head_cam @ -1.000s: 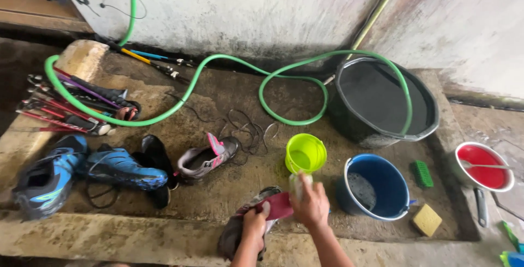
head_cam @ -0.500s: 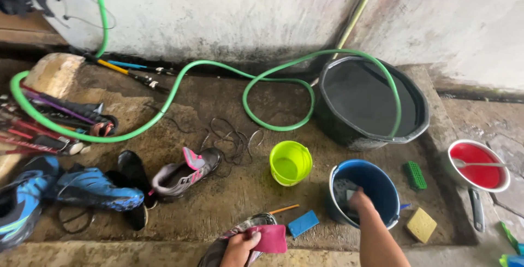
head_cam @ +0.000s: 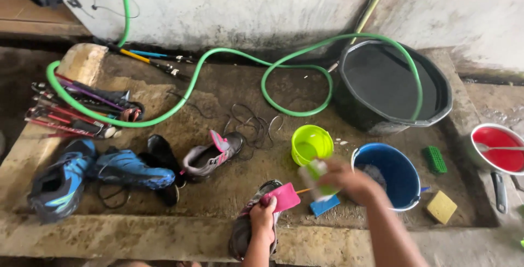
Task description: The person scrubs a black shoe with a white sponge, repeatedly dipping the sponge into a blue bucket of soapy water. They rinse the shoe by pouring water from a yellow cup and continue scrubbing different parts of the shoe.
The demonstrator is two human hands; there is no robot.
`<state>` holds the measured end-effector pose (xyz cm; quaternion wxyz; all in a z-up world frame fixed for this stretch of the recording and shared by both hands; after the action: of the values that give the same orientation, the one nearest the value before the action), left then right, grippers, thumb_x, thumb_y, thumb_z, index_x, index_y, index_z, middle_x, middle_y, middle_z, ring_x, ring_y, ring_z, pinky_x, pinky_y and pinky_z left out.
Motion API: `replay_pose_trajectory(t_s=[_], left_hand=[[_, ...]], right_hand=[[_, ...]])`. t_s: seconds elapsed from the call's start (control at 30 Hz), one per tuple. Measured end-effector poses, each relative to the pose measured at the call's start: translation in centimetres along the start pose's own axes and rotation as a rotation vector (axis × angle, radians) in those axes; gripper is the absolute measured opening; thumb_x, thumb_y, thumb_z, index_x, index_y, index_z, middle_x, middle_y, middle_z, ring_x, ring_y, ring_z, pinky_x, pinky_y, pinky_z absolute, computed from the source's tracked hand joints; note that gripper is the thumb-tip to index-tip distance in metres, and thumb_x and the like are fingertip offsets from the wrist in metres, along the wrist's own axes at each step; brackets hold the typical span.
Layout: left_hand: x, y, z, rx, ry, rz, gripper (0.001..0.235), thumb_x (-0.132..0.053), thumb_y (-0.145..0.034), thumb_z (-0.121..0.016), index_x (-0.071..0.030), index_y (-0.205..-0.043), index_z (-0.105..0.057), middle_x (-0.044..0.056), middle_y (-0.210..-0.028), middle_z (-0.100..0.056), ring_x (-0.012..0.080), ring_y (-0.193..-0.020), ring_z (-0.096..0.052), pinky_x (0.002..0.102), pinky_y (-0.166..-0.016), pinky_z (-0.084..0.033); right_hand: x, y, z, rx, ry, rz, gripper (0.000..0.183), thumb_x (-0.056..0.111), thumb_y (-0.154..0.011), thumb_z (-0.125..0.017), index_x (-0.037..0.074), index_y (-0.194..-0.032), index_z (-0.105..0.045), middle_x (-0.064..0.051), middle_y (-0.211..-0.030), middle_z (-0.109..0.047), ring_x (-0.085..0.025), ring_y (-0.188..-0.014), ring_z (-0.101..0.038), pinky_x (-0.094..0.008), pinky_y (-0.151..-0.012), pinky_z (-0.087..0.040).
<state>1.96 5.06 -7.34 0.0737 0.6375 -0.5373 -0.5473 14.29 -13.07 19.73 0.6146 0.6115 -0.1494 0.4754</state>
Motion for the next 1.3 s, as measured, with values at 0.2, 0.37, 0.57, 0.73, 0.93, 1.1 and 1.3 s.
replay_pose_trajectory(t_s=[0.2,0.37,0.57,0.73,0.93,1.1,1.3], left_hand=[[0.8,-1.0,0.6,0.083,0.103,0.090,0.025,-0.009,-0.094,-0.068,0.012,-0.106,-0.076,0.023,-0.102,-0.077,0.0278,-0.085,-0.069,0.039,-0.074,-0.055],[-0.5,0.7,0.0,0.141,-0.081,0.083,0.059,-0.040,-0.097,-0.058,0.013,-0.114,-0.077,0.020,-0.112,-0.079,0.0257,-0.099,-0.070,0.037,-0.087,-0.053],[0.2,1.8,0.0,0.163,-0.242,0.070,0.048,-0.033,-0.100,-0.060,0.011,-0.096,-0.078,0.015,-0.096,-0.079,0.0185,-0.083,-0.060,0.035,-0.078,-0.050],[-0.4,-0.4,0.5,0.255,-0.668,-0.396,0.017,-0.011,-0.082,-0.067,-0.001,-0.093,-0.076,0.013,-0.092,-0.076,0.0248,-0.084,-0.070,0.038,-0.081,-0.053],[-0.3,-0.2,0.6,0.139,-0.268,-0.190,0.023,-0.013,-0.089,-0.065,0.007,-0.096,-0.075,0.023,-0.095,-0.077,0.0327,-0.083,-0.072,0.043,-0.078,-0.057],[1.2,-2.0,1.9,-0.005,0.249,0.071,0.037,-0.031,-0.098,-0.068,0.006,-0.093,-0.071,0.018,-0.079,-0.069,0.0251,-0.062,-0.061,0.040,-0.047,-0.045],[-0.4,-1.0,-2.0,0.429,0.319,0.349,0.082,-0.065,-0.100,-0.030,0.003,-0.132,-0.063,0.025,-0.127,-0.070,0.0351,-0.116,-0.065,0.045,-0.099,-0.051]], right_hand=[[-12.1,-5.8,-13.8,-0.058,0.520,0.408,0.079,0.042,-0.090,-0.054,0.021,-0.160,-0.027,-0.027,-0.158,-0.035,-0.042,-0.156,-0.021,-0.050,-0.111,-0.040],[-11.8,-6.6,-16.0,-0.543,1.447,1.055,0.046,0.003,-0.092,-0.058,0.000,-0.137,-0.052,-0.027,-0.134,-0.055,-0.040,-0.144,-0.037,-0.048,-0.065,-0.065],[-10.7,-4.4,-11.3,-0.314,0.725,0.270,0.064,0.067,-0.091,-0.049,0.046,-0.151,-0.040,-0.010,-0.120,-0.060,-0.031,-0.091,-0.071,-0.049,-0.075,-0.063],[-16.3,-9.1,-12.5,-0.366,1.077,0.335,0.057,0.038,-0.093,-0.055,0.035,-0.148,-0.042,-0.016,-0.136,-0.037,-0.046,-0.092,-0.061,-0.053,-0.069,-0.057],[-12.5,-3.7,-11.6,-0.261,0.555,0.237,0.072,0.064,-0.083,-0.060,0.048,-0.151,-0.043,-0.013,-0.125,-0.060,-0.035,-0.112,-0.066,-0.048,-0.093,-0.053],[-25.3,-9.3,-6.6,-0.440,0.303,-0.234,0.071,0.047,-0.090,-0.052,0.031,-0.156,-0.034,-0.022,-0.137,-0.066,-0.045,-0.120,-0.066,-0.054,-0.099,-0.048],[-16.1,-1.7,-15.3,-0.356,-0.163,-0.168,0.068,0.035,-0.078,-0.061,0.032,-0.146,-0.059,-0.008,-0.120,-0.075,-0.021,-0.098,-0.070,-0.034,-0.078,-0.052]])
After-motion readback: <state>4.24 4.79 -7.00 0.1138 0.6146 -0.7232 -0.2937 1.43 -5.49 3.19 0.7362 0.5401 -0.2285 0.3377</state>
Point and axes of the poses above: each hand's wrist, its own y-axis away from the middle knuckle, its own z-axis out of the back of the hand, x = y × z, the point moved 9 cm from there along -y, towards the middle knuckle
